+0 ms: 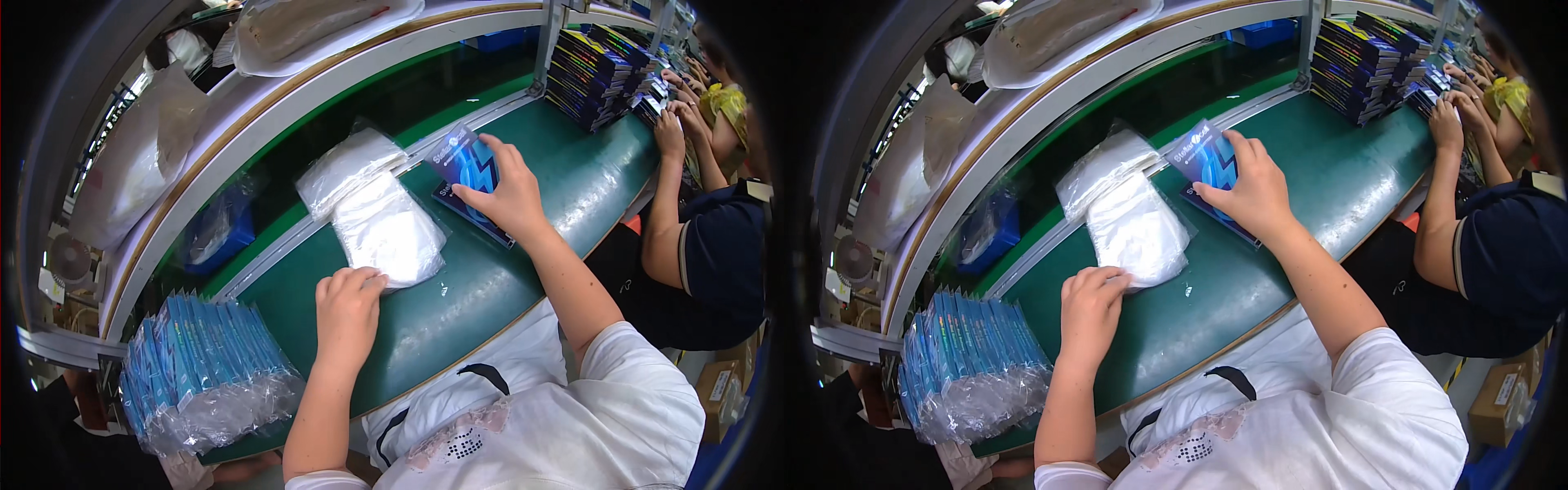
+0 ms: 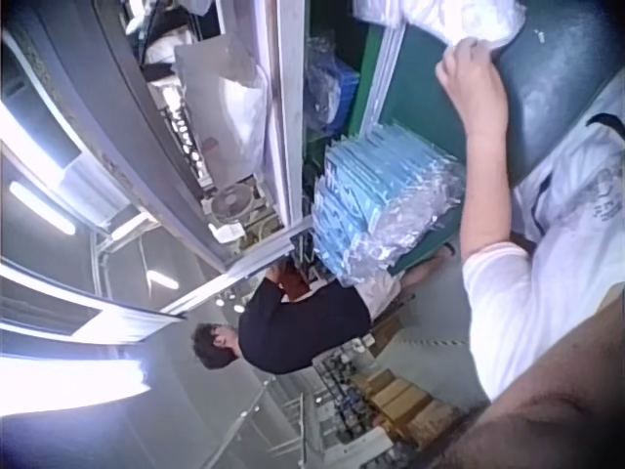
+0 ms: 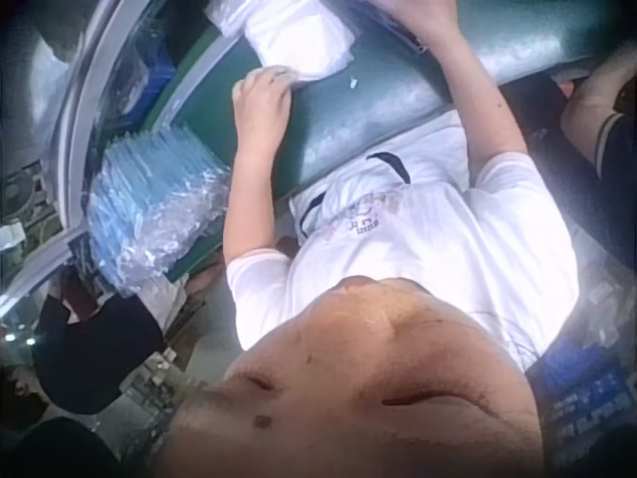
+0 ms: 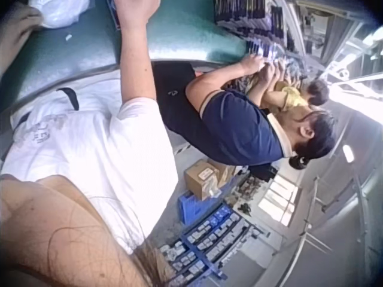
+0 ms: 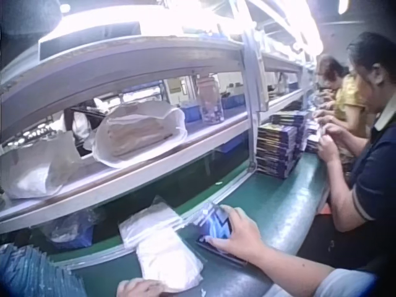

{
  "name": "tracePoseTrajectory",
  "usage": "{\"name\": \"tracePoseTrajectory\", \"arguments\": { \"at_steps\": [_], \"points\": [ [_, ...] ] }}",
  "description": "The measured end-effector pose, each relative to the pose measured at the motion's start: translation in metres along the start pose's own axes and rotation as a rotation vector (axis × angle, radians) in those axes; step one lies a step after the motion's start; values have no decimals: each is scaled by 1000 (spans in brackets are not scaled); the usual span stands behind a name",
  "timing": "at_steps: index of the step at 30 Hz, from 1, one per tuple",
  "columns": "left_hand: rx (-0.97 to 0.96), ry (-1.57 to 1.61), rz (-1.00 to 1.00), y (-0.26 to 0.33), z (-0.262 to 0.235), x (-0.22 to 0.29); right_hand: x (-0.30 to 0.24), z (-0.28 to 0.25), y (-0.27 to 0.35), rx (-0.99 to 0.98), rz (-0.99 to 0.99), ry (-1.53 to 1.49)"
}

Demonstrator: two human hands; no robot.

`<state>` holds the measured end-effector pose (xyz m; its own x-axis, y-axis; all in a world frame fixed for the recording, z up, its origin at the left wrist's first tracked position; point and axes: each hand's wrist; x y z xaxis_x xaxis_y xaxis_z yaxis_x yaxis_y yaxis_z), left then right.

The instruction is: The person repeatedly picks up small blue boxes labeled 'Stellar Cell' and places them into clear plastic bags. They then stack the packaged items on a green workbench. The process is repetitive, involving picking, bagging, and stacking.

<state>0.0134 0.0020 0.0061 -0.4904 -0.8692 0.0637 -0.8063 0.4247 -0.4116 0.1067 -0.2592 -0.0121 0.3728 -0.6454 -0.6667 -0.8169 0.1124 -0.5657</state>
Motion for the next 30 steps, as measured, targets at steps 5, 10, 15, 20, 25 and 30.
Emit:
{"name": "tracePoseTrajectory", "arguments": {
  "at_steps": [5,10,15,20,25,30],
  "points": [
    [-20,163,-115,-11,2,0,-5,-5,12,174,253,-544],
    [-34,233,-142,-12,-2,5,-31,-31,32,-324,641,-1401],
    [-61,-43,29,-15,-6,3,-26,-31,43,-499,867,-1544],
    [-28,44,-53,-12,11,-7,-20,-24,51,-537,915,-1628],
    [169,258,-145,-18,10,-5,-43,-27,54,-612,876,-1600],
    [225,364,-173,-19,19,-12,-55,-6,54,-831,920,-1665]
  ]
}}
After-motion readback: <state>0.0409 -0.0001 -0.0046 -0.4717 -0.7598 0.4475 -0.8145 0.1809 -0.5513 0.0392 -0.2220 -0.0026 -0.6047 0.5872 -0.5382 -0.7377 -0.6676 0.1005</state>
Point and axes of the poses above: each hand's wrist, its own y-axis away from the middle knuckle, its own z-axis out of the palm, x = y × z, and after that the axes turned 7 degrees about -y, right-handed
